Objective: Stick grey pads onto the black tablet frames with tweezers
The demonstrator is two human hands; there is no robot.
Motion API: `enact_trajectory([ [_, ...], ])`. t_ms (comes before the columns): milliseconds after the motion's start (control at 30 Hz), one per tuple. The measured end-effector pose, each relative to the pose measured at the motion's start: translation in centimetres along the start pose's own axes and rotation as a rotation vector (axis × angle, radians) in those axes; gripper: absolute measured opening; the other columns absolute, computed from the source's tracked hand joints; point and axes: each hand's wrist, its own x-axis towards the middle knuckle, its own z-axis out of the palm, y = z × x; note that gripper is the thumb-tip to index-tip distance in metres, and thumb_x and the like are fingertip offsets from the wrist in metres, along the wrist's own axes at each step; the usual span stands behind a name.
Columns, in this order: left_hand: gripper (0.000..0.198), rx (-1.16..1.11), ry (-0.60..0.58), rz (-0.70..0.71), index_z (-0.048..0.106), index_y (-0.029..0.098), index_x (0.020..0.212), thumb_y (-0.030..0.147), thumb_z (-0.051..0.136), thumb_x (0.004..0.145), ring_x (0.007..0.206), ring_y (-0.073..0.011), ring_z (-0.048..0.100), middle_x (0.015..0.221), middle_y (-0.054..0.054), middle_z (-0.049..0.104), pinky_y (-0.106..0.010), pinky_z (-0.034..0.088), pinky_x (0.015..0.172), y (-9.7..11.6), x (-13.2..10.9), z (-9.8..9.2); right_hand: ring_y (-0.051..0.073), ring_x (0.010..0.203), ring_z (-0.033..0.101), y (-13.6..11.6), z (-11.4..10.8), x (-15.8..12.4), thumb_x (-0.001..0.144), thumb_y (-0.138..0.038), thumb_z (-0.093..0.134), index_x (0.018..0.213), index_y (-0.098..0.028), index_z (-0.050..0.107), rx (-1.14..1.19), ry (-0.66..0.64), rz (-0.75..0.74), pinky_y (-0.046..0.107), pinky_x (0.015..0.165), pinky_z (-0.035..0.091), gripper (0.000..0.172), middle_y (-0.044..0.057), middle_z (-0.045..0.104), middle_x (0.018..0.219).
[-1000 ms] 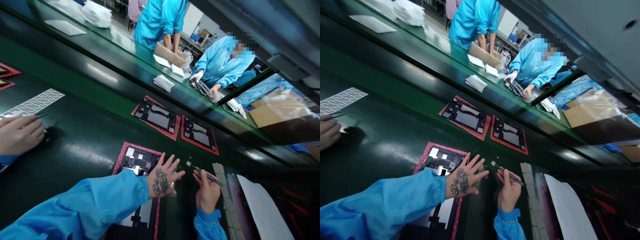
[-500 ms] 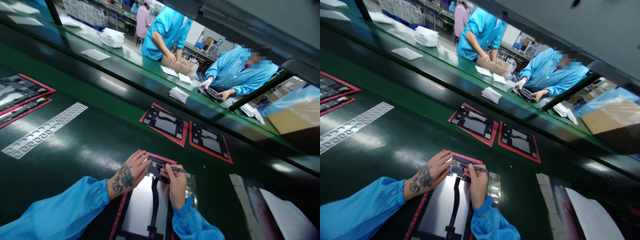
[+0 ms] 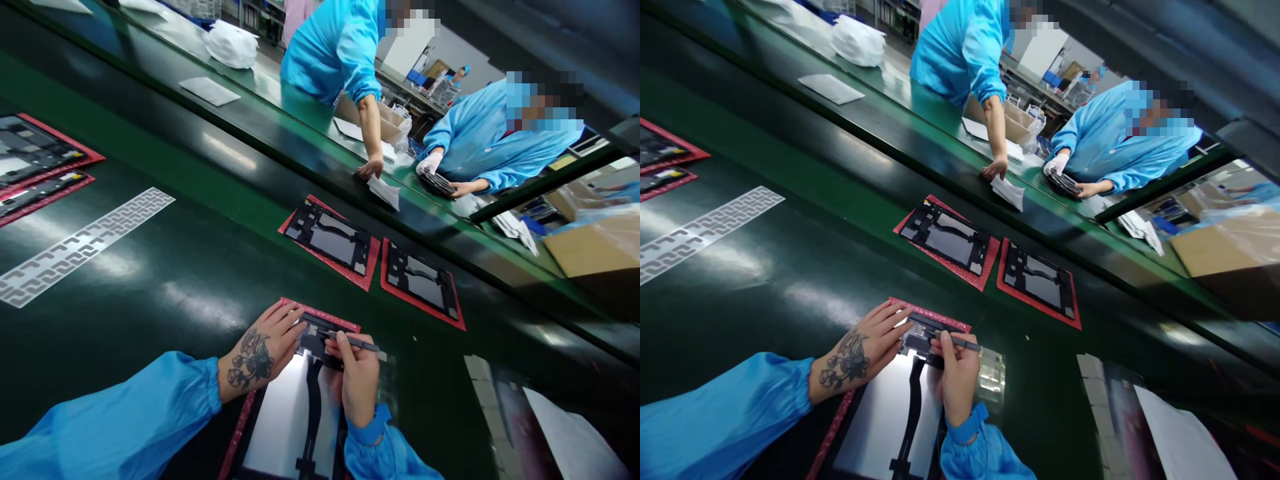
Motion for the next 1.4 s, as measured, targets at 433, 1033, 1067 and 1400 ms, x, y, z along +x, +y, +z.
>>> enact_trajectory([
  [433,0.032,-0.023,-0.020,-0.009,0.060,0.023,0.119,0.024,0.050,0.088,0.129,-0.0334,0.040,0.137,-0.015,0.046,-0.058,0.037,0.102,0.2,0.0,0.5,0.021,0.063,0.068,0.4,0.0,-0.1,0.069,-0.052,0.078,0.078,-0.019,0.055,-0.007,-0.003,-0.007,0.029,0.056,0.058,0.041,0.001,0.067,0.067],
  [1033,0.042,-0.272,-0.047,-0.223,0.053,0.031,0.129,0.043,0.052,0.090,0.138,-0.0382,0.024,0.151,-0.009,0.029,-0.065,0.023,0.106,1.4,-0.2,-2.0,0.019,0.042,0.054,-1.5,-10.0,-7.4,0.072,-0.053,0.064,0.104,-0.021,0.069,-0.364,-0.105,0.227,0.027,0.037,0.044,0.046,0.002,0.063,0.061],
  [1067,0.045,-0.409,-0.002,-0.356,0.049,0.031,0.134,0.043,0.050,0.091,0.138,-0.0363,0.026,0.151,-0.010,0.031,-0.061,0.029,0.106,1.7,-1.1,-2.9,0.020,0.046,0.057,-1.0,-10.1,-8.0,0.071,-0.053,0.064,0.108,-0.022,0.069,-0.393,-0.134,0.230,0.028,0.039,0.046,0.047,0.003,0.067,0.069],
  [1400,0.075,-1.494,0.021,-1.391,0.047,0.027,0.131,0.044,0.077,0.064,0.108,-0.0301,0.062,0.129,-0.009,0.059,-0.038,0.056,0.082,4.6,-6.9,-6.3,0.028,0.091,0.065,1.0,-8.1,-8.6,0.074,-0.049,0.061,0.078,-0.024,0.070,-0.352,-0.240,-0.002,0.034,0.081,0.050,0.026,0.006,0.071,0.095],
])
